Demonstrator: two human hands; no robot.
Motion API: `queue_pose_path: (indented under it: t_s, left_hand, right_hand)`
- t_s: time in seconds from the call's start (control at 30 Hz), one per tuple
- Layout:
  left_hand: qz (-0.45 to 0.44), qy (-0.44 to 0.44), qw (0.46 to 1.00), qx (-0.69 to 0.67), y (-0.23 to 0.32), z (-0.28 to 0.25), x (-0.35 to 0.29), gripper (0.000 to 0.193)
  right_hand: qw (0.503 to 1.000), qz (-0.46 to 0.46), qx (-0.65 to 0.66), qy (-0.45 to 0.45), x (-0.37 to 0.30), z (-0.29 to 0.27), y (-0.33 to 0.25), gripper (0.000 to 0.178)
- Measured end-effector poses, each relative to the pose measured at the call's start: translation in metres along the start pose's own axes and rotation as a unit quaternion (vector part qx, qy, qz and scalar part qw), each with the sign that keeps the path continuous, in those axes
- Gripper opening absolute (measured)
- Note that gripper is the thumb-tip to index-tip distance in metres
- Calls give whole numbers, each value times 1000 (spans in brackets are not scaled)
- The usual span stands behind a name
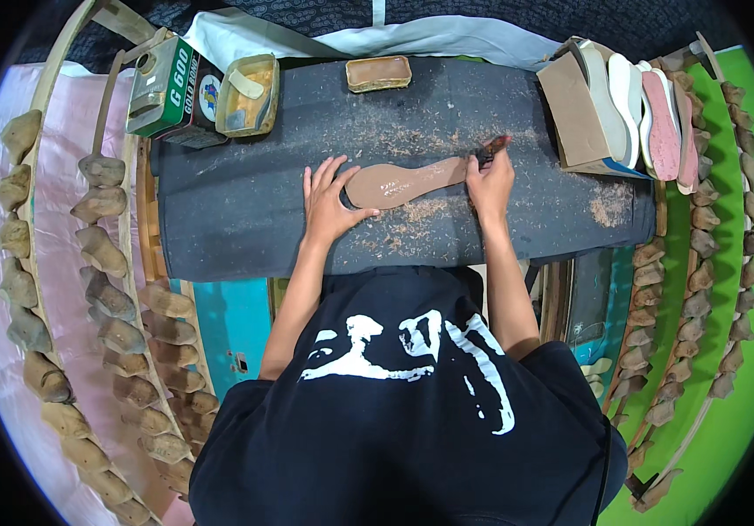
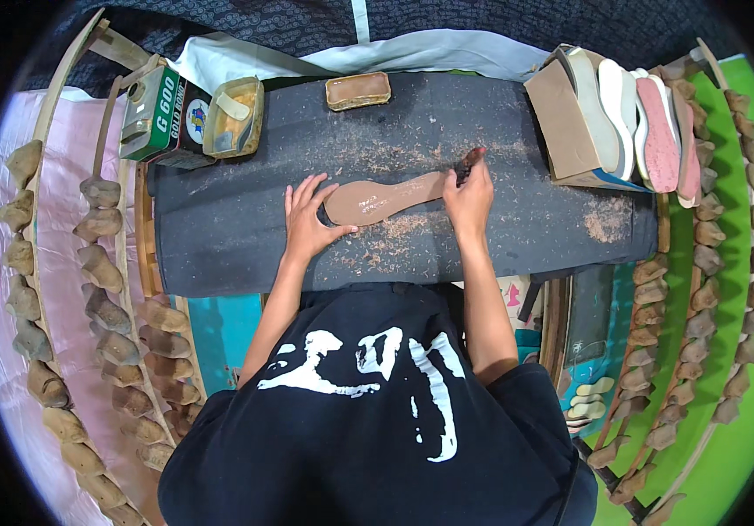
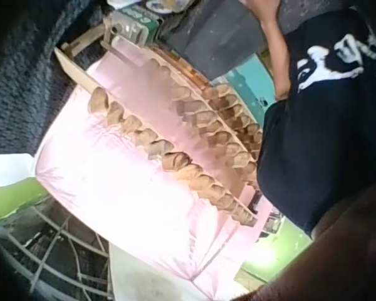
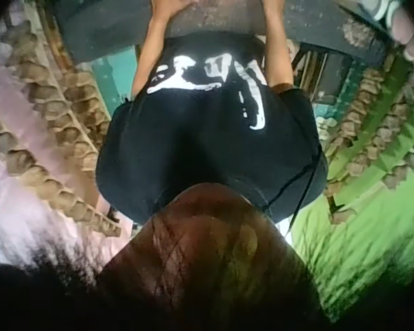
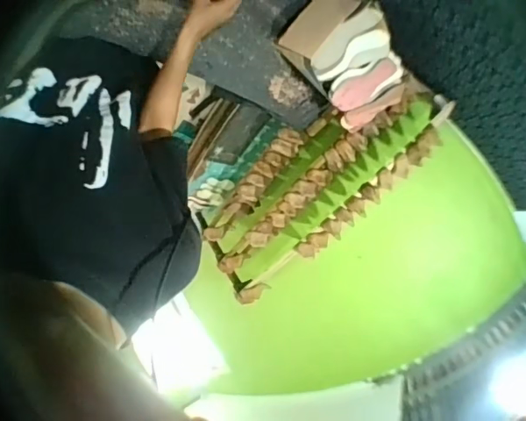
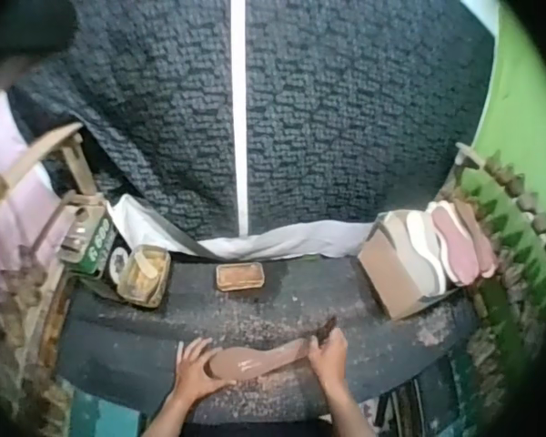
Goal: Applying adhesive to shoe soles using a brush and placing them in a bin.
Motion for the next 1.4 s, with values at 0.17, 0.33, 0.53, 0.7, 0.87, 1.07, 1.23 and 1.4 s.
queue_pose_path:
  t_s: [0.17,0.33,0.53,0.7,0.87,1.07,1.23,1.4]
  left_hand:
    - [22,14,999,23,-1,3,-1,92]
    - [28,22,999,36,-4,4,-1,92]
    - [30,20,999,39,1,1,-1,91]
    - [34,15,999,28,1,4,-1,90]
    - [42,24,998,27,-3,4,-2,85]
    - [33,-20,999,34,0,-6,0,87]
    - [67,-62,996,21,-8,-10,4,85]
    - [83,-46,995,34,-9,-7,4,84]
  right_hand:
    - [976,-173,-131,-19,-33,53,-63,30]
    - [979,-94,15,-180,-54,106,-75,25]
    - [999,6,-33,41,0,-4,6,23]
    - [998,-11,1,59,-7,-12,-29,20]
    - [987,-151,20,-52,-63,102,-75,25]
    - [999,35,21,0,-27,22,-28,21]
    - [976,-22,-180,123,-3,-31,-8,17]
    - [954,-126,-272,-3,-51,56,-58,31]
Point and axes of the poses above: each hand's wrist, its own x-axis towards the middle knuckle, its own z-axis out of the palm, y = z × x, the point moved 8 cm from there along x, towards the middle knuckle, and after that the axes turned 14 degrees about -y, right-handed, at the moved point
